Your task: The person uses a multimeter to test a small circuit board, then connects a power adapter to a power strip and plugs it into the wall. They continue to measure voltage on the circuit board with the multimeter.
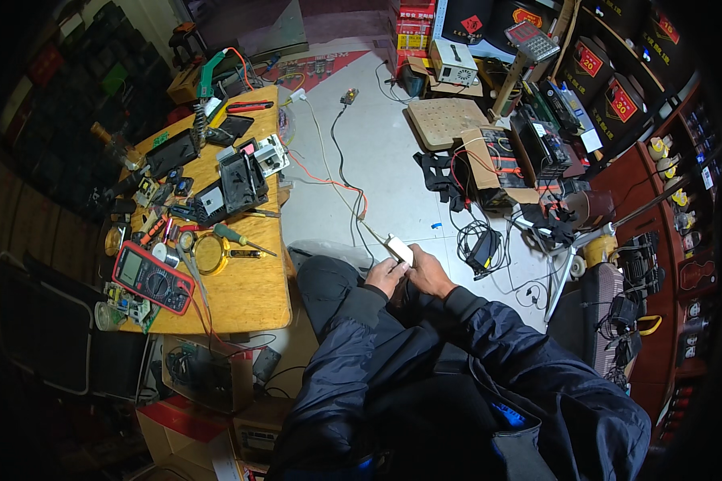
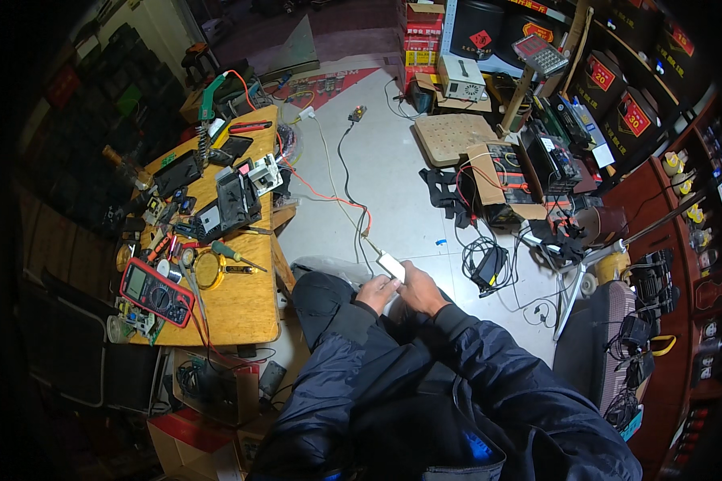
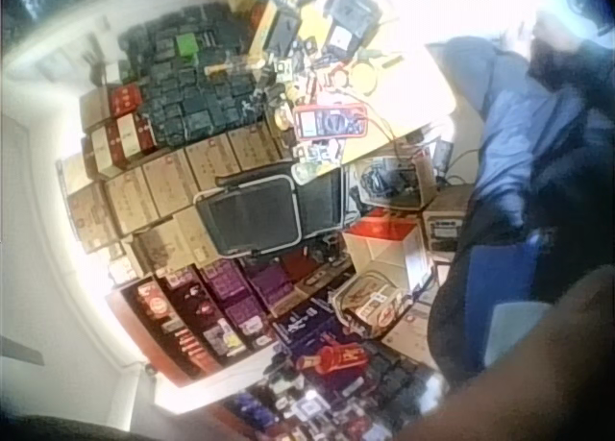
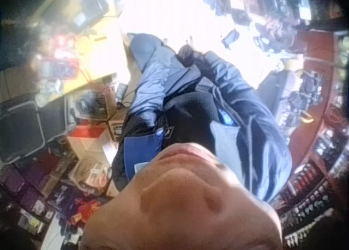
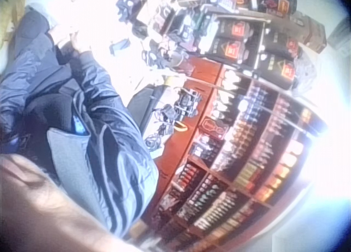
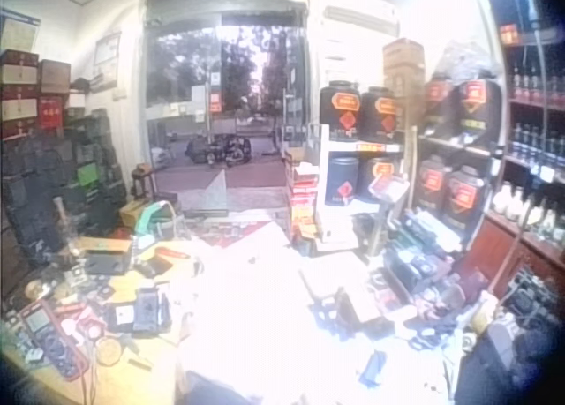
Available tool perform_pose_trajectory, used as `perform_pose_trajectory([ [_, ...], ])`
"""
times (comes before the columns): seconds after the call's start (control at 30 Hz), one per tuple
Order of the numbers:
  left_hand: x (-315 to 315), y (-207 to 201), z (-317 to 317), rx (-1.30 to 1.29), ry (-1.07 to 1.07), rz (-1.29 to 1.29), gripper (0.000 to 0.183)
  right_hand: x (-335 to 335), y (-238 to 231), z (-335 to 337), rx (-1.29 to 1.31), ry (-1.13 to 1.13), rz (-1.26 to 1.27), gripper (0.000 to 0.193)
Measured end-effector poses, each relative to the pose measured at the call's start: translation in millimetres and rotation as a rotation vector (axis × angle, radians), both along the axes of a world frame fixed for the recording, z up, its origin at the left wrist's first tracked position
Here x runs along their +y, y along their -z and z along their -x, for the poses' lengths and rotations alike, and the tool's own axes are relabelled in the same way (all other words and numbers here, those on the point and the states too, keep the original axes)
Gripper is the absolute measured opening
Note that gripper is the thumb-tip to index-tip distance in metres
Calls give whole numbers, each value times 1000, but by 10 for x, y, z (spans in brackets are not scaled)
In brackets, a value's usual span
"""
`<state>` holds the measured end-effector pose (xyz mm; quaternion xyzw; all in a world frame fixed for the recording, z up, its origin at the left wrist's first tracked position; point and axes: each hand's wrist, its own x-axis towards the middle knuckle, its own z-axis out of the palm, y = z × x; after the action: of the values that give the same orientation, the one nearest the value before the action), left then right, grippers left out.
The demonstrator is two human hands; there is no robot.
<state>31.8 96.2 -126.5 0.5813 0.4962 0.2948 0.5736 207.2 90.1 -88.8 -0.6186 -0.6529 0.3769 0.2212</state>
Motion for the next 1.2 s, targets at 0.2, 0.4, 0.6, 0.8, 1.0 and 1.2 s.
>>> perform_pose_trajectory([
  [0.2,-3,-49,-1,15,0,-23,42,-10,13,8,-18,3,-39,44],
  [0.4,-14,-58,-4,10,-9,-59,43,-12,28,1,-9,-2,-37,44],
  [0.6,-2,-50,-6,43,-4,-60,41,-8,31,-8,-27,-10,-13,44],
  [0.8,-18,-100,-5,7,-11,-63,40,-5,69,-14,-7,-11,-29,44],
  [1.0,-18,-96,-2,2,-13,-64,39,-1,79,-16,-21,-12,-27,44],
  [1.2,-9,-21,-16,-24,-24,-72,39,0,64,-19,-17,-22,-37,44],
])
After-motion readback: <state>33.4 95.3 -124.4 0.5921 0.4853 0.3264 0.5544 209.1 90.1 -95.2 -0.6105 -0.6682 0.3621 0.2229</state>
